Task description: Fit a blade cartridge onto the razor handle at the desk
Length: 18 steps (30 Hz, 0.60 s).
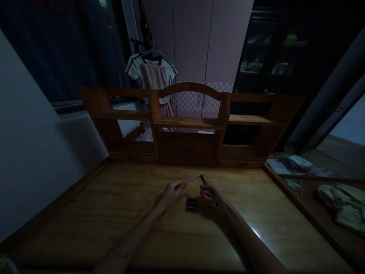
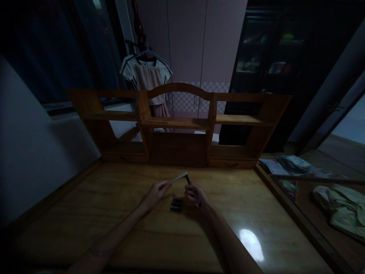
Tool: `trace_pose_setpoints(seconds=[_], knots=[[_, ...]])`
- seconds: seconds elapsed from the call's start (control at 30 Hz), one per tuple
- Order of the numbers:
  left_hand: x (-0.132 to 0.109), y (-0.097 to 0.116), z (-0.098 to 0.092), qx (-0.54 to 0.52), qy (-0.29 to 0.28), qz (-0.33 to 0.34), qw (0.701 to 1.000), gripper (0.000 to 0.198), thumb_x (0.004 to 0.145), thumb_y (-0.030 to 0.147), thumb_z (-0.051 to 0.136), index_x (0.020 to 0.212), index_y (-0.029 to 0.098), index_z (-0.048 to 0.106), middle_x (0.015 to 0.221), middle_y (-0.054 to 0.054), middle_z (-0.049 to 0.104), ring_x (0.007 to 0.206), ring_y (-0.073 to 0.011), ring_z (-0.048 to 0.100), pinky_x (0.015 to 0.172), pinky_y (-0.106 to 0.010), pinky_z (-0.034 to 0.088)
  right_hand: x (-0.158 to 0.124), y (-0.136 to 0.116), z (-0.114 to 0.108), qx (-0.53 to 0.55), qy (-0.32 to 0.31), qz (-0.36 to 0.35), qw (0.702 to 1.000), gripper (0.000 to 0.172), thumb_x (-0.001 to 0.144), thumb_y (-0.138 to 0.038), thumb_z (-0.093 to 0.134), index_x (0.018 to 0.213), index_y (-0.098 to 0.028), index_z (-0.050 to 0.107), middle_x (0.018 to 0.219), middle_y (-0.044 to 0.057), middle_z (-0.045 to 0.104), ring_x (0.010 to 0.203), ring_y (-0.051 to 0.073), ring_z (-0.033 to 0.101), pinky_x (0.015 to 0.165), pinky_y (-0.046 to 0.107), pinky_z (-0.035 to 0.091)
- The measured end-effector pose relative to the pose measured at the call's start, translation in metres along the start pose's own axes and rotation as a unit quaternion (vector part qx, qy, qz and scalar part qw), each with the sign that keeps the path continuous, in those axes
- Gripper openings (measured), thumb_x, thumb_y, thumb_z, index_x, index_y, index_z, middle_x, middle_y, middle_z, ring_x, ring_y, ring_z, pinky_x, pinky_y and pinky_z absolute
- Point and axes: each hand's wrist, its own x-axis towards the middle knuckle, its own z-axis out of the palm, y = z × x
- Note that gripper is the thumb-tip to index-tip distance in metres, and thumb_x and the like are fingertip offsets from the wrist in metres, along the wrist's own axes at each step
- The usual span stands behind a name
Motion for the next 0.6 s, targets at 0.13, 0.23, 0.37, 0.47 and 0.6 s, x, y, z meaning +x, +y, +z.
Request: trace_pose_setpoints(seconds=[0.13,0.23,0.37,0.47,0.6], knots=[[0.0003,0.0023,-0.0006,0.01,0.019,-0.011,1.0,0.041,0.084,0.049,0.043,0.073,0.013,0.059,0.064,0.001,0.048,0.061,-0.0112,0.042,0.055,-0.02,0.031,0.0004,0.0009,-0.0024,0.005,0.001,-0.006,1.0,0.034,0.081,-0.034,0.049,0.055,-0.021,0.031,0.036,-0.008,0.032,0.027,0.005,0.02,0.03,0.019,0.018],[0.0001,0.0028,-0.0014,0.008,0.025,-0.005,1.0,0.041,0.084,0.049,0.043,0.072,0.013,0.058,0.063,0.001,0.048,0.061,-0.0112,0.042,0.055,-0.02,0.031,-0.0002,0.0013,-0.0012,0.005,-0.001,-0.011,1.0,0.035,0.081,-0.034,0.049,0.055,-0.021,0.03,0.036,-0.009,0.031,0.028,0.005,0.02,0.031,0.019,0.018],[-0.0005,0.0033,-0.001,0.013,0.022,-0.001,1.0,0.04,0.085,0.049,0.043,0.072,0.013,0.057,0.061,0.003,0.045,0.058,-0.01,0.04,0.053,-0.02,0.028,-0.0019,0.0002,0.002,0.009,0.009,-0.014,1.0,0.034,0.081,-0.032,0.049,0.056,-0.02,0.03,0.037,-0.009,0.031,0.028,0.005,0.02,0.031,0.019,0.018],[-0.0003,0.0034,-0.0019,0.026,0.049,-0.008,0.998,0.042,0.084,0.05,0.043,0.068,0.014,0.055,0.058,0.004,0.041,0.056,-0.0096,0.038,0.051,-0.02,0.026,-0.0029,-0.0012,0.0039,0.012,0.012,-0.014,1.0,0.034,0.081,-0.032,0.05,0.056,-0.021,0.03,0.038,-0.009,0.031,0.028,0.005,0.019,0.03,0.019,0.017],[-0.0003,0.0054,-0.0028,0.021,0.03,-0.003,0.999,0.042,0.084,0.051,0.042,0.068,0.014,0.053,0.06,0.003,0.042,0.058,-0.0102,0.039,0.052,-0.02,0.028,-0.0034,-0.003,0.0071,0.02,0.018,-0.013,1.0,0.035,0.079,-0.032,0.053,0.057,-0.021,0.029,0.039,-0.01,0.03,0.029,0.004,0.018,0.03,0.018,0.017]])
